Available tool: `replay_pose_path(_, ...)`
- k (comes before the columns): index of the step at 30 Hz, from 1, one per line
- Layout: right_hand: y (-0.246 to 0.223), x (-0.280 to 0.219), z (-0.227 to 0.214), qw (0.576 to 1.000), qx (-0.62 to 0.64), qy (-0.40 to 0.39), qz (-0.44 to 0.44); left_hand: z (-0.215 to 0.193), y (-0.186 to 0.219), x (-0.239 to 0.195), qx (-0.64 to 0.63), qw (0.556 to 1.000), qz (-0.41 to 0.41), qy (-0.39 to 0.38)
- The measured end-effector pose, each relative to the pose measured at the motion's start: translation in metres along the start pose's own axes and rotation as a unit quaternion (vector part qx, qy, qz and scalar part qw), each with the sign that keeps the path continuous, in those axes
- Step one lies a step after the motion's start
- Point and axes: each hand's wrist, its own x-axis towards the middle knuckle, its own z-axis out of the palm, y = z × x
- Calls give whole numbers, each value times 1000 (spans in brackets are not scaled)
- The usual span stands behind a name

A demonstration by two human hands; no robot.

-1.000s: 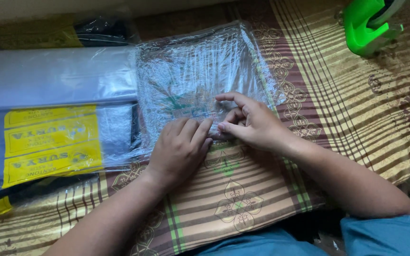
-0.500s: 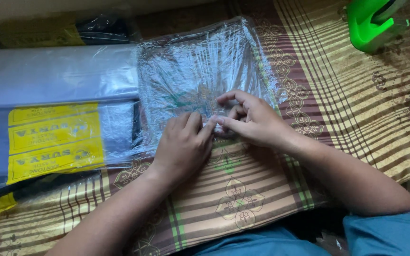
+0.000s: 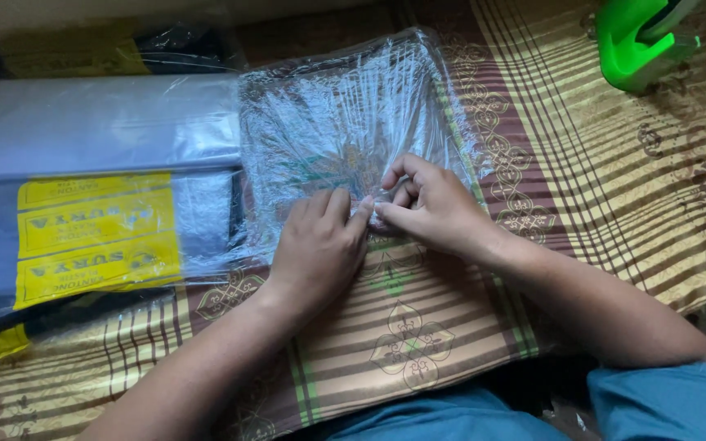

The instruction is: Folding a t-shirt and placing it into a clear plastic packaging bag, then sealing it with tape.

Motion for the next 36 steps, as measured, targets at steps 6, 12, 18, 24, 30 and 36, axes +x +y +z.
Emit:
replay_pose_path(6, 1, -1, -1, 1000, 22, -6, 2, 0, 1, 1, 2, 1000, 1, 3)
replay_pose_path(12, -7, -8, -1, 999, -48, 6, -21, 0, 0, 0, -4, 1000, 2, 12)
replay_pose_path(18, -13, -16, 0, 990, -132, 11, -38, -2, 1, 2, -10, 1000, 0, 23)
replay_pose_path(24, -11, -14, -1, 985, -171, 3, -16, -7, 2, 5, 7, 999, -1, 32)
replay_pose_path(30, -9, -15, -4, 988, -154, -17, -7, -5, 0, 3, 14, 999, 3, 31)
replay_pose_path(36, -8, -31, -9, 965, -256, -23, -57, -4, -2, -6, -18, 1000, 15, 21)
